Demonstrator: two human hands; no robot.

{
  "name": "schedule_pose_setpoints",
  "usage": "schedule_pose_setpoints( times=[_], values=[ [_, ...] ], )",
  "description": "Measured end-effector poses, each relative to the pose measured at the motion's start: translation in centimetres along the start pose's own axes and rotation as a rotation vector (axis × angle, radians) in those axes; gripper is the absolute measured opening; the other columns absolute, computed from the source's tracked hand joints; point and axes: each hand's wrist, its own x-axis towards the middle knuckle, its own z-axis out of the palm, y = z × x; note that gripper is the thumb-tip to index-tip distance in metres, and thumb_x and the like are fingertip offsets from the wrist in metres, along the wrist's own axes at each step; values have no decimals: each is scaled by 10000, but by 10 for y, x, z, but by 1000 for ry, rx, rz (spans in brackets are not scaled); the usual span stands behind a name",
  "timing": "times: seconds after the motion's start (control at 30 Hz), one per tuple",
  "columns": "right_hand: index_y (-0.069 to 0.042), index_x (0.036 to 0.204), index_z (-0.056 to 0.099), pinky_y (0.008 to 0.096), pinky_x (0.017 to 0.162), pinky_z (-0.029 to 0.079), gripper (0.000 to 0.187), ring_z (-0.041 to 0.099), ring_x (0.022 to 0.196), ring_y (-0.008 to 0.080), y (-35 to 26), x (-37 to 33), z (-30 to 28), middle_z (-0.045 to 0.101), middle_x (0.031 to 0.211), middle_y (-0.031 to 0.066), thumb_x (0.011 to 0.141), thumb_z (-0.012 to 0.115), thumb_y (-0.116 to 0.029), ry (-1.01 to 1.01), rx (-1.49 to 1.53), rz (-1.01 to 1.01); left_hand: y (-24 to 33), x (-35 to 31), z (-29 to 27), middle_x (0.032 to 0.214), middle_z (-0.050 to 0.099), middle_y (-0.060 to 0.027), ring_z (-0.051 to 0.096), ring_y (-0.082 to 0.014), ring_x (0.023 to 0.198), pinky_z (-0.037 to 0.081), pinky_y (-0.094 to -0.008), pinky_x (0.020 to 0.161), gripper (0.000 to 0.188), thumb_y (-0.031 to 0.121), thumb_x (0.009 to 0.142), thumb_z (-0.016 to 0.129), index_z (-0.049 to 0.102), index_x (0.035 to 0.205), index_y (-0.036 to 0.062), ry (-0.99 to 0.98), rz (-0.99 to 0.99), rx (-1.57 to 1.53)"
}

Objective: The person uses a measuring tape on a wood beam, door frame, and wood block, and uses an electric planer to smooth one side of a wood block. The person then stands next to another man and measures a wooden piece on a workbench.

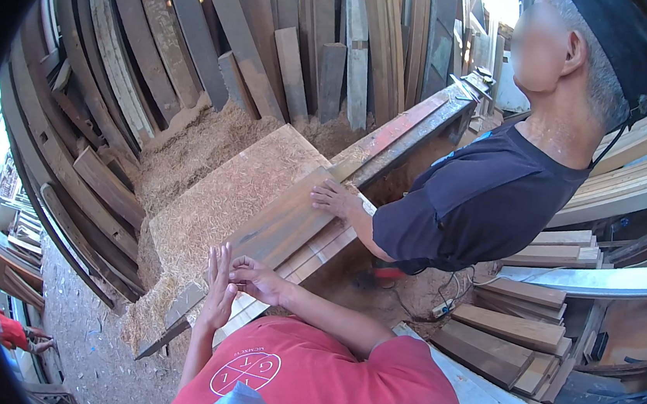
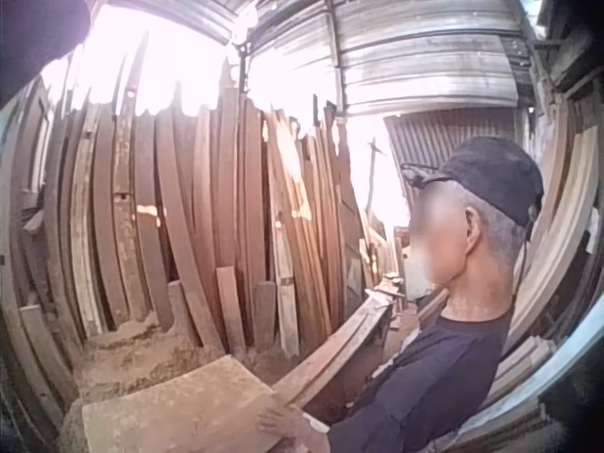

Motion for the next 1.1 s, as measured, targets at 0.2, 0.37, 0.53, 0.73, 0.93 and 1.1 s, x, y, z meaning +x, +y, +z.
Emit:
schedule_pose_setpoints(
  times=[0.2,0.37,0.53,0.73,0.93,1.1],
  values=[
    [-117,1066,540,315,843,510,249,627,912,143,-1,-2,-4,632,988,31,882,705,-91,-26,1,-2,1,0,6,1645,108,-102,-73,-344,1511,25,-482,1207,864,669,958,304,137,1572,84,-2,17,-31],
    [-124,1066,520,338,888,500,259,624,948,158,2,-3,-3,618,972,26,882,701,-101,-113,68,-29,16,3,2,1649,88,-95,-60,-330,1514,39,-481,1207,855,685,959,263,144,1574,103,3,-12,-195],
    [-127,1067,512,357,904,487,232,613,966,159,-1,-7,4,609,1020,38,901,672,-126,-124,33,-49,26,1,-5,1650,79,-95,-50,-330,1515,46,-476,1207,838,671,968,253,140,1575,104,0,-53,-311],
    [-121,1011,538,318,836,498,158,615,907,142,4,-2,-2,609,964,26,909,659,-128,-100,0,-37,-3,-3,13,1648,84,-104,-67,-339,1512,18,-476,1208,792,603,988,288,126,1575,97,-12,23,-140],
    [-88,1174,465,300,802,506,329,607,876,137,24,24,-31,602,947,45,917,658,-157,7,-241,-34,-23,-16,18,1649,85,-92,-83,-352,1508,-19,-486,1206,730,511,1016,337,99,1579,113,-42,-72,59],
    [1,1450,247,357,828,525,834,650,925,238,3,45,-86,630,1046,154,812,732,-230,322,-1374,-110,-50,-35,26,1650,78,-80,-67,-363,1506,11,-482,1208,676,471,1043,303,77,1581,130,-26,-261,65]
  ],
)
